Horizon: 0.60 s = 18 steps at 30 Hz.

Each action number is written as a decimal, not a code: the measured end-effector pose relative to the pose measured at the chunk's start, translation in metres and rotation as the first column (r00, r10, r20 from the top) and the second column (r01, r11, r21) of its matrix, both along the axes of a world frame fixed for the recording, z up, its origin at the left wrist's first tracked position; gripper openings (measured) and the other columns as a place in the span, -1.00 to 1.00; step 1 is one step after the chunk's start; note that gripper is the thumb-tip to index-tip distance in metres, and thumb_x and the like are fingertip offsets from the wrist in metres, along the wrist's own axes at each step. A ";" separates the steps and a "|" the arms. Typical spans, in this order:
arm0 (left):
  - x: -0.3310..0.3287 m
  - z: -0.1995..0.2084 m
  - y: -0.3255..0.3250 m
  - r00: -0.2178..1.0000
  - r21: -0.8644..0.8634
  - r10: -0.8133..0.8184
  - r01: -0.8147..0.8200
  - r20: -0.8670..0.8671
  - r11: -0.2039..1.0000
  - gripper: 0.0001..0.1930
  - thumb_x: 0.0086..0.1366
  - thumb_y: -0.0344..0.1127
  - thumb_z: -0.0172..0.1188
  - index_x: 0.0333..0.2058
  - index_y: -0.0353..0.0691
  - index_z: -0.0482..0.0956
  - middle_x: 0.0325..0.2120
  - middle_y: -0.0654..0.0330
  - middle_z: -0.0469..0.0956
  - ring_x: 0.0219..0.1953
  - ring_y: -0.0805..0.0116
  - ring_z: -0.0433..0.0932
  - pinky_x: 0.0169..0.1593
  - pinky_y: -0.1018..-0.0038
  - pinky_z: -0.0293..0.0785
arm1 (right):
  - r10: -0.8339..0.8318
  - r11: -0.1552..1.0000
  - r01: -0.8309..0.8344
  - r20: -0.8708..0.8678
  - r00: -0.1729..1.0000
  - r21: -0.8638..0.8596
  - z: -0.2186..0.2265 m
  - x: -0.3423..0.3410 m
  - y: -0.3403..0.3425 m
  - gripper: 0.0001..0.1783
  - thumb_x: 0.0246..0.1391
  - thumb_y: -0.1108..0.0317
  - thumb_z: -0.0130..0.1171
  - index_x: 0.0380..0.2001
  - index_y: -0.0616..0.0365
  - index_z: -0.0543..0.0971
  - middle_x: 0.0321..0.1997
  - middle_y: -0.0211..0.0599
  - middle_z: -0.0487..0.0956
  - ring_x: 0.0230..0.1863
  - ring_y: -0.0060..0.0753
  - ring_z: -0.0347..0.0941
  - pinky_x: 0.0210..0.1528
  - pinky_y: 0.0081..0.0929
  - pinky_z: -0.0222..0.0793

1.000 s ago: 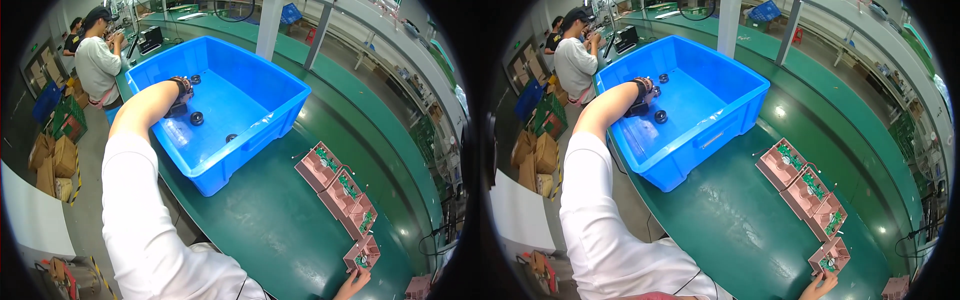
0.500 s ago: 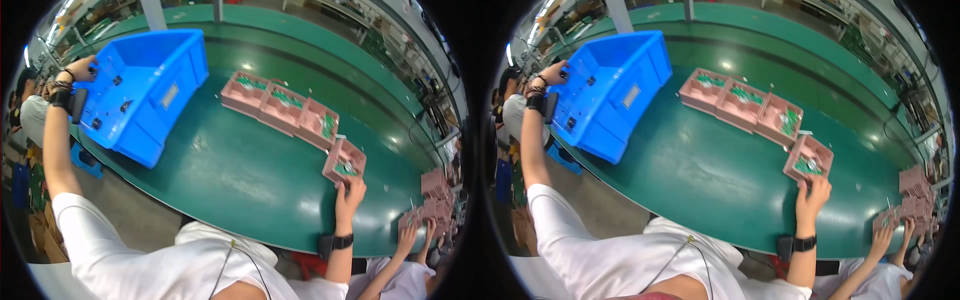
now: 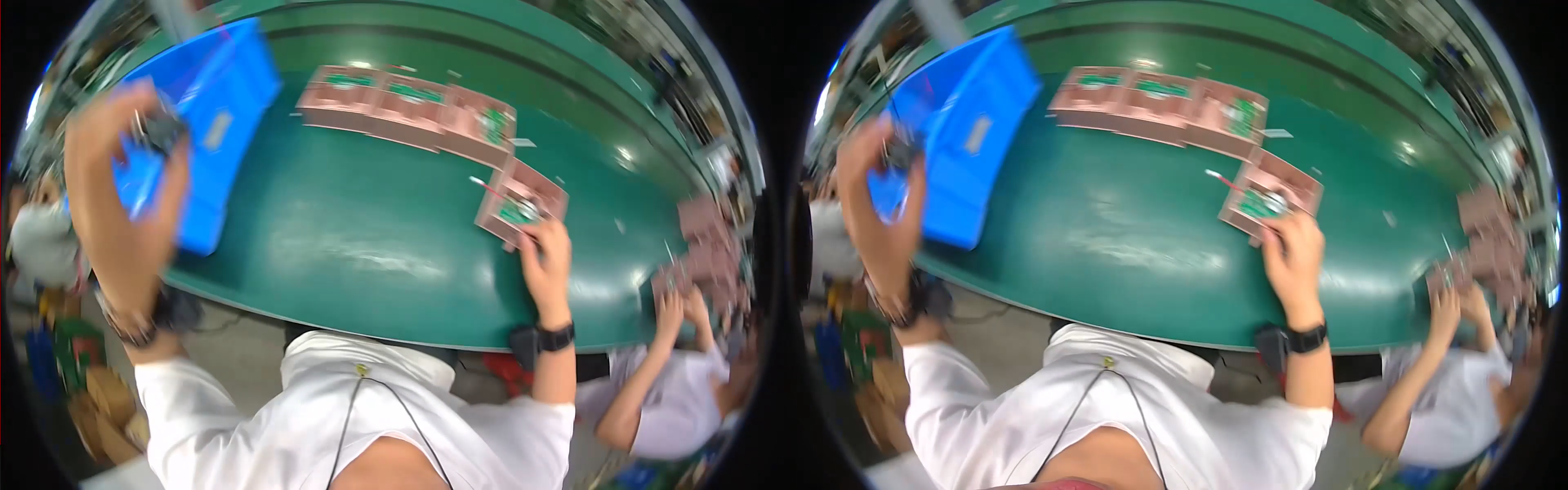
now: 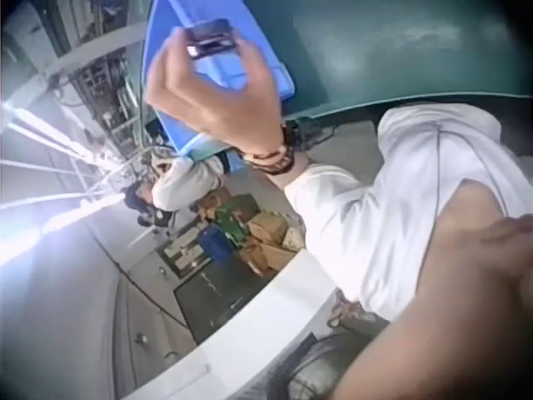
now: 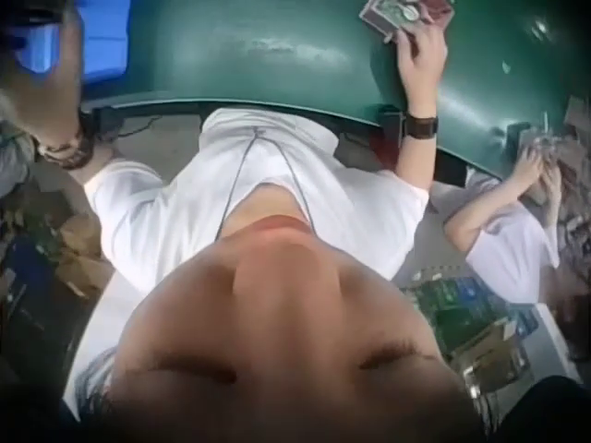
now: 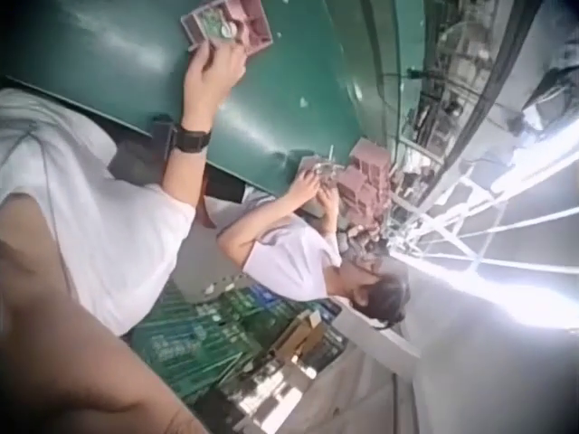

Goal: The person picks up a speaker from a blue bin and places it into a pink housing. They then connect the speaker's wires to the circuit board inside the housing and set the completed assembly aside, repeating the process for several units.

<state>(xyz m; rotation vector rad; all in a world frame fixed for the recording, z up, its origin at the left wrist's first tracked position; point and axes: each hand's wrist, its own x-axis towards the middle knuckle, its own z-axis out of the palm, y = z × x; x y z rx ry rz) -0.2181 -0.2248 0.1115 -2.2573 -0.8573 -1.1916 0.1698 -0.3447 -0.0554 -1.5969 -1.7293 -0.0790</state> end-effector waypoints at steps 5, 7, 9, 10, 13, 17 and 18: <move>0.070 -0.045 -0.017 0.921 -0.181 -0.389 0.380 -0.015 0.907 -0.46 -0.14 -0.58 0.34 -0.08 -0.22 0.48 -0.19 0.10 0.49 -0.20 0.20 0.50 -0.27 0.43 0.44 | 0.098 0.990 -0.100 -0.029 0.995 -0.096 0.012 -0.025 -0.015 -0.92 -0.08 0.47 0.21 -0.43 0.13 0.55 -0.40 -0.31 0.48 -0.32 -0.18 0.39 -0.22 -0.32 0.22; 0.093 -0.054 -0.011 0.901 -0.211 -0.433 0.430 0.035 0.878 -0.45 -0.16 -0.56 0.35 -0.08 -0.22 0.48 -0.20 0.11 0.49 -0.21 0.20 0.50 -0.28 0.43 0.44 | 0.071 0.986 -0.072 -0.011 0.997 -0.150 0.015 -0.032 -0.040 -0.89 -0.08 0.46 0.22 -0.40 0.12 0.56 -0.37 -0.32 0.49 -0.29 -0.20 0.40 -0.20 -0.34 0.22; 0.115 -0.057 -0.003 0.829 -0.370 -0.532 0.554 0.171 0.746 -0.45 -0.15 -0.54 0.35 -0.08 -0.22 0.47 -0.23 0.12 0.48 -0.23 0.19 0.50 -0.27 0.41 0.45 | 0.087 0.979 -0.087 -0.004 0.996 -0.187 0.018 -0.039 -0.052 -0.87 -0.08 0.45 0.23 -0.37 0.11 0.57 -0.34 -0.34 0.51 -0.27 -0.21 0.41 -0.18 -0.36 0.21; 0.122 -0.058 0.001 0.796 -0.434 -0.556 0.600 0.240 0.671 -0.46 -0.15 -0.53 0.35 -0.08 -0.22 0.47 -0.24 0.12 0.47 -0.25 0.18 0.50 -0.27 0.40 0.46 | 0.126 0.972 -0.127 -0.015 0.992 -0.199 0.022 -0.043 -0.053 -0.83 -0.08 0.44 0.24 -0.33 0.11 0.56 -0.33 -0.33 0.52 -0.25 -0.21 0.42 -0.16 -0.37 0.21; 0.157 -0.066 0.001 0.710 -0.407 -0.678 0.686 0.192 0.603 -0.49 -0.14 -0.49 0.35 -0.11 -0.26 0.46 -0.27 0.09 0.44 -0.28 0.15 0.50 -0.26 0.37 0.49 | 0.186 0.961 -0.189 -0.031 0.982 -0.202 0.036 -0.047 -0.053 -0.74 -0.08 0.41 0.25 -0.25 0.12 0.56 -0.29 -0.31 0.54 -0.20 -0.21 0.43 -0.12 -0.37 0.21; 0.178 -0.080 0.000 0.611 -0.515 -0.737 0.749 0.290 0.418 -0.48 -0.12 -0.50 0.37 -0.10 -0.26 0.45 -0.21 0.10 0.41 -0.19 0.23 0.46 -0.18 0.43 0.45 | 0.126 0.991 -0.125 0.003 0.992 -0.050 0.058 -0.049 -0.039 -0.56 -0.04 0.39 0.25 -0.04 0.20 0.44 -0.12 -0.23 0.51 -0.11 -0.21 0.44 -0.02 -0.33 0.24; 0.182 -0.082 0.000 0.597 -0.536 -0.741 0.752 0.308 0.383 -0.48 -0.12 -0.49 0.38 -0.10 -0.27 0.45 -0.22 0.10 0.41 -0.20 0.23 0.46 -0.19 0.43 0.45 | 0.155 0.987 -0.158 -0.171 0.973 -0.002 0.059 -0.051 -0.030 -0.54 -0.04 0.41 0.26 -0.04 0.22 0.42 -0.10 -0.20 0.47 -0.11 -0.21 0.44 -0.03 -0.35 0.28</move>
